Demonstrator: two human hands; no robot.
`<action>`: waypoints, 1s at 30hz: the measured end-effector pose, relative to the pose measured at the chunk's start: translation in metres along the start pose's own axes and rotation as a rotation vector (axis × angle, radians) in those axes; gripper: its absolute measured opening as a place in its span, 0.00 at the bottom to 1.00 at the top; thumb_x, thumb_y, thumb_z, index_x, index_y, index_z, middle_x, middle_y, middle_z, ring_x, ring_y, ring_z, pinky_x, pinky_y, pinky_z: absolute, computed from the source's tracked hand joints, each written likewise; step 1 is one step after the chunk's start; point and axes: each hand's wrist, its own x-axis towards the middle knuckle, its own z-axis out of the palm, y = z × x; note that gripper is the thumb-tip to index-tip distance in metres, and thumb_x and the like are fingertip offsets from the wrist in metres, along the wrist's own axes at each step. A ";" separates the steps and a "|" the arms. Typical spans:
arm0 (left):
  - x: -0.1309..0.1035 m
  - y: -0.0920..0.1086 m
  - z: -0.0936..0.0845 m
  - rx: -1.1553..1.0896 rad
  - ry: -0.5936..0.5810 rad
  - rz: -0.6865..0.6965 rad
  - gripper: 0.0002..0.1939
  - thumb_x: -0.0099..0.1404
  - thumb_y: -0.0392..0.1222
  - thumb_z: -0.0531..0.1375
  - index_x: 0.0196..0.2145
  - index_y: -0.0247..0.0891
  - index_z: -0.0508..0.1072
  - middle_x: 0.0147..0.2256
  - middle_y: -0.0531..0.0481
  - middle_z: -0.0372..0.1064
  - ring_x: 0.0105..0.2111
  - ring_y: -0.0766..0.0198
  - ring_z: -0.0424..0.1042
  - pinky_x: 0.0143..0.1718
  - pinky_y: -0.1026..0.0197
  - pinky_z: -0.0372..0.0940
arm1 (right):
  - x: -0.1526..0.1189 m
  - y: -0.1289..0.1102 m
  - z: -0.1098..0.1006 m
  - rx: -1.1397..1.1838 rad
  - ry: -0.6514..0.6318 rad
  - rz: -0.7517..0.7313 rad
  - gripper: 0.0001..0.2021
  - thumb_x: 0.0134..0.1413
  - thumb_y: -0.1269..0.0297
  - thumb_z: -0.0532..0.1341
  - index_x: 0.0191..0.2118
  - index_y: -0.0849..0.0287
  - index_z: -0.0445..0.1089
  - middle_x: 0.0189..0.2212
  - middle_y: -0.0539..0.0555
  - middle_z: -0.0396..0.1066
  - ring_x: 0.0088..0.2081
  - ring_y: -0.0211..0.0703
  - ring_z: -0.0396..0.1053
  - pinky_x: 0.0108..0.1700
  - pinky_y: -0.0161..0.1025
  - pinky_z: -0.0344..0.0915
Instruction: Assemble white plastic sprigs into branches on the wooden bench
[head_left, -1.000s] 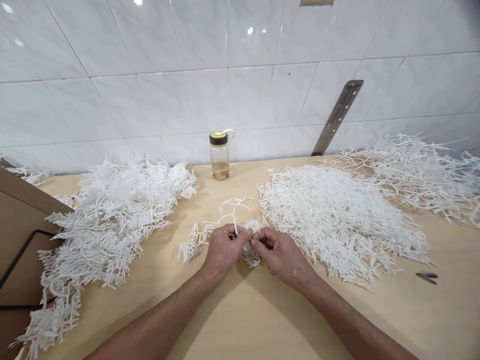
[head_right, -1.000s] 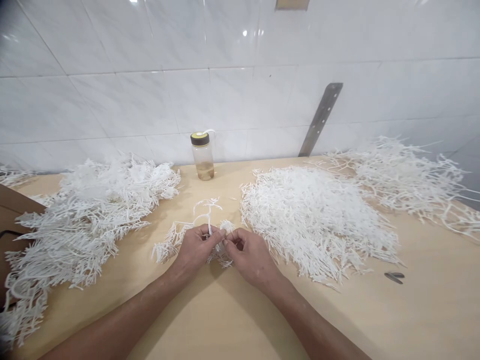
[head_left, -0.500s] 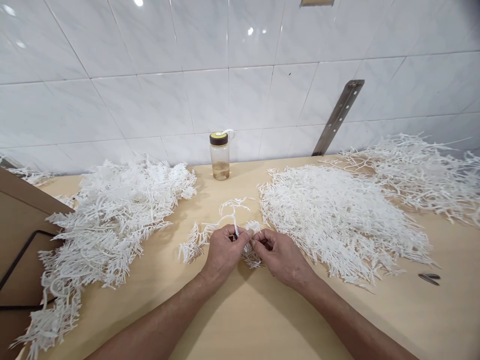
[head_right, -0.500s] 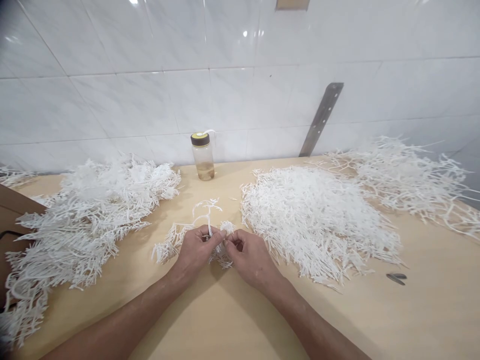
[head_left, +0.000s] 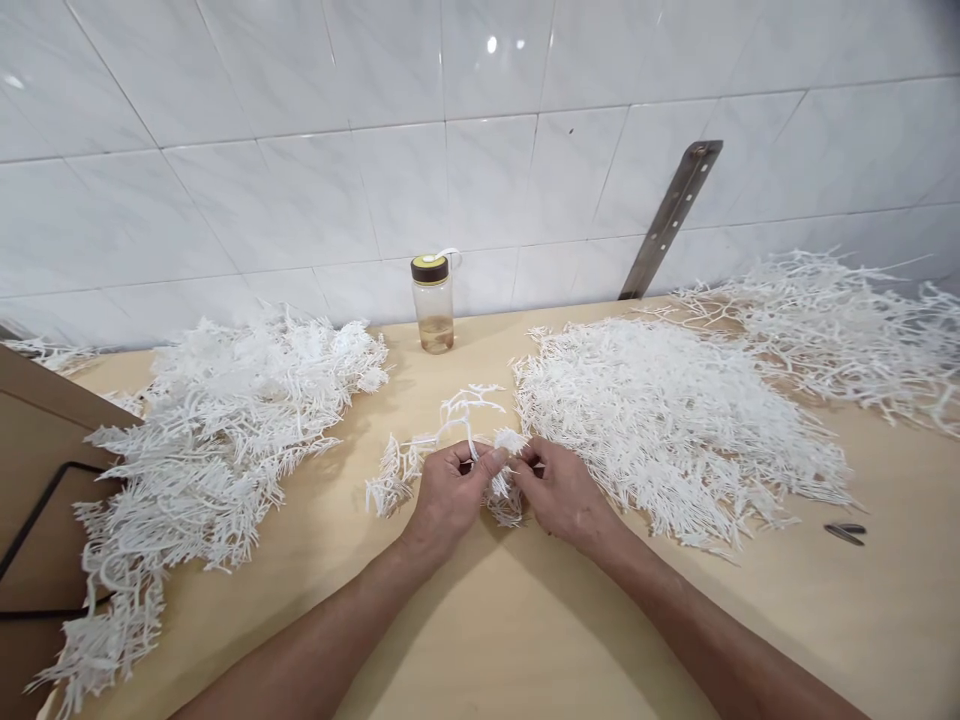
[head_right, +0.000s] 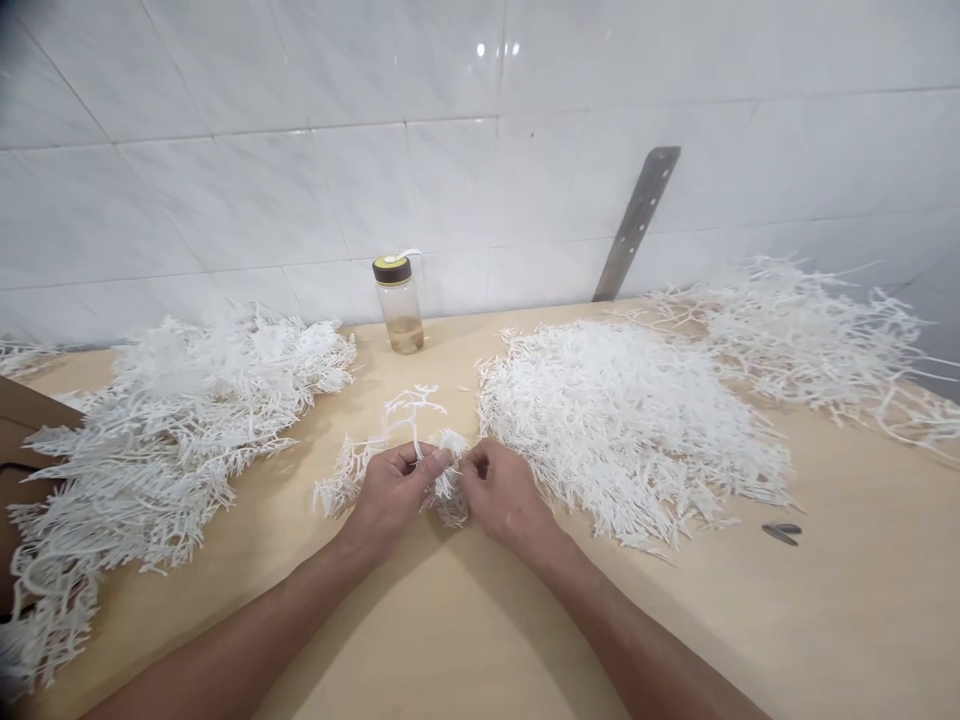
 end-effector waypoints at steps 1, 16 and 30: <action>0.001 0.001 0.000 -0.044 0.002 -0.055 0.20 0.54 0.57 0.67 0.25 0.34 0.74 0.17 0.59 0.55 0.18 0.73 0.49 0.20 0.66 0.47 | -0.001 0.000 -0.003 0.033 0.011 -0.010 0.10 0.57 0.57 0.56 0.29 0.57 0.67 0.23 0.51 0.71 0.23 0.40 0.65 0.27 0.37 0.59; 0.010 0.000 -0.003 -0.280 0.015 -0.207 0.22 0.49 0.57 0.71 0.25 0.35 0.71 0.18 0.60 0.53 0.16 0.76 0.45 0.18 0.67 0.41 | 0.000 0.008 -0.058 -0.091 0.711 -0.361 0.10 0.60 0.60 0.59 0.41 0.58 0.75 0.42 0.59 0.76 0.29 0.41 0.70 0.29 0.38 0.67; 0.008 -0.007 0.000 -0.023 0.047 -0.051 0.19 0.55 0.56 0.66 0.25 0.35 0.74 0.19 0.57 0.60 0.20 0.71 0.54 0.23 0.66 0.52 | -0.003 -0.012 -0.008 0.218 -0.072 -0.022 0.12 0.53 0.55 0.60 0.30 0.57 0.75 0.23 0.50 0.71 0.23 0.39 0.64 0.26 0.36 0.57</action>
